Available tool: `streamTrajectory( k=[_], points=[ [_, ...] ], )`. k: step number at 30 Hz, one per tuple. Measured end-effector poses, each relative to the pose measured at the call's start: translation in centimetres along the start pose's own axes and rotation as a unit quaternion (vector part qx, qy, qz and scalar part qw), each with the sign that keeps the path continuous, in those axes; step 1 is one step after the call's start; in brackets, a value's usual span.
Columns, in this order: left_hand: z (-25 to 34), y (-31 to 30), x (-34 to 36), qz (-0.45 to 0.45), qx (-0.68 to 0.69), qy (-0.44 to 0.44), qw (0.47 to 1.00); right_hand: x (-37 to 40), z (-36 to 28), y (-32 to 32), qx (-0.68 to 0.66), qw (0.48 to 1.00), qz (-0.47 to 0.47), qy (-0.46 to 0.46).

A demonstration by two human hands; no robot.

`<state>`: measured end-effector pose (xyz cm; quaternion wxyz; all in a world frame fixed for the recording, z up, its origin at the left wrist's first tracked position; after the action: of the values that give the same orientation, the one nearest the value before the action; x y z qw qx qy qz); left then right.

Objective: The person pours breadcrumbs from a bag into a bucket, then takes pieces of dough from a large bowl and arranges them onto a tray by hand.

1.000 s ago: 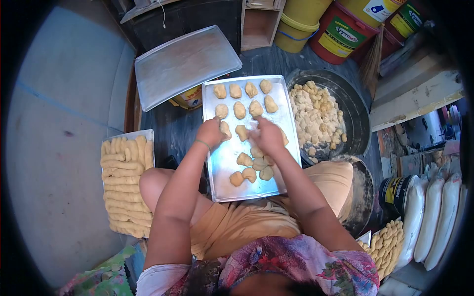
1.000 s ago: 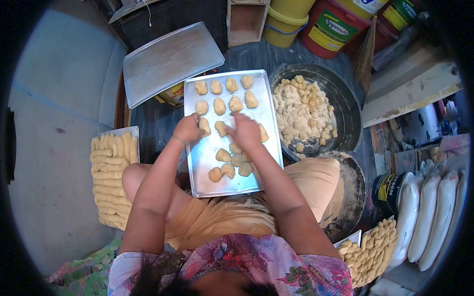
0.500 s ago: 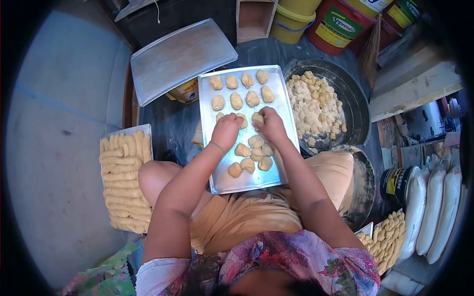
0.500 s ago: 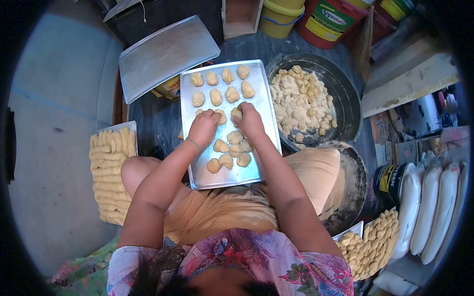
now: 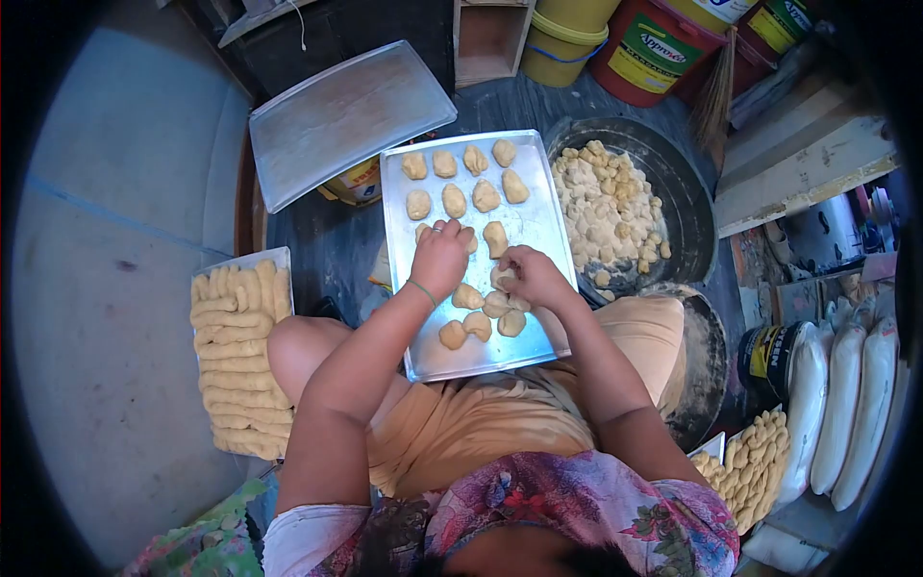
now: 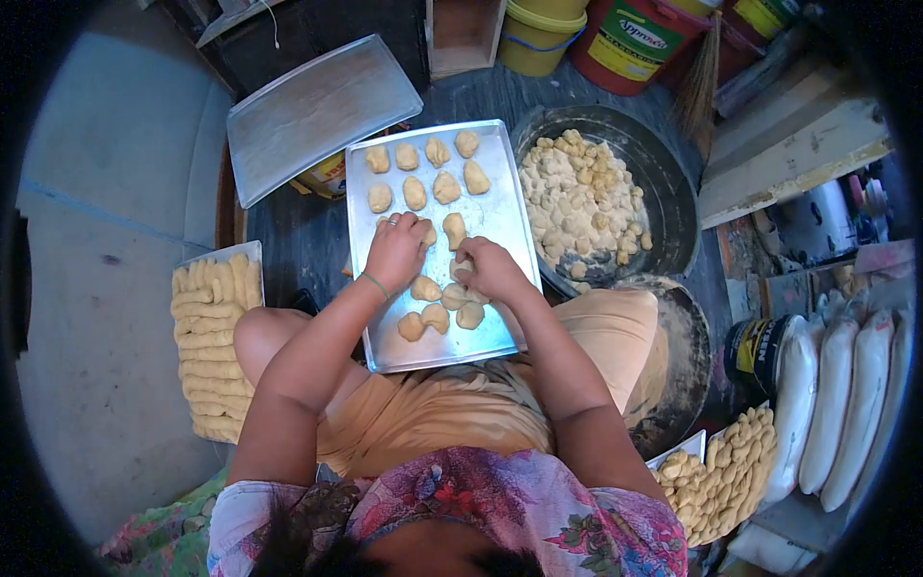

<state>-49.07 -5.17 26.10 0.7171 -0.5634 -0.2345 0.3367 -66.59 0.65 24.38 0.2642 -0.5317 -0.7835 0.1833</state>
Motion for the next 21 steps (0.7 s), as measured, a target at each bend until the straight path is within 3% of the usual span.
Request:
streamTrajectory(
  k=[5,7,10,17,21],
  points=[
    [2.0,0.3,0.2,-0.007,0.003,0.126,0.992,-0.4,2.7,-2.6,-0.155,0.969,0.191,0.011],
    [2.6,0.9,0.7,-0.059,-0.019,0.123,0.990,-0.8,3.4,-3.6,-0.086,0.963,0.256,-0.008],
    [3.0,1.6,1.1,-0.091,-0.034,0.115,0.989,-0.7,2.9,-3.7,0.145,0.959,0.244,0.000],
    [2.8,1.8,1.0,-0.122,-0.045,0.098,0.987,-0.3,3.0,-3.5,0.013,0.968,0.252,0.006],
    [2.7,2.2,0.9,-0.122,-0.048,0.098,0.987,-0.5,3.2,-3.1,-0.032,0.950,0.311,0.003]
  ],
)
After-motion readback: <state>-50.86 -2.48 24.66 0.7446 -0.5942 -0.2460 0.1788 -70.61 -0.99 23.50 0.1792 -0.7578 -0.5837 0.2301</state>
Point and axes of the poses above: each hand's wrist, its own x-axis away from the middle knuckle, its own y-axis out of the palm, z = x × y, the point moved 3 cm from there along -x, towards the middle knuckle, and after that the axes turned 9 degrees about -z, right-handed, at the moved point
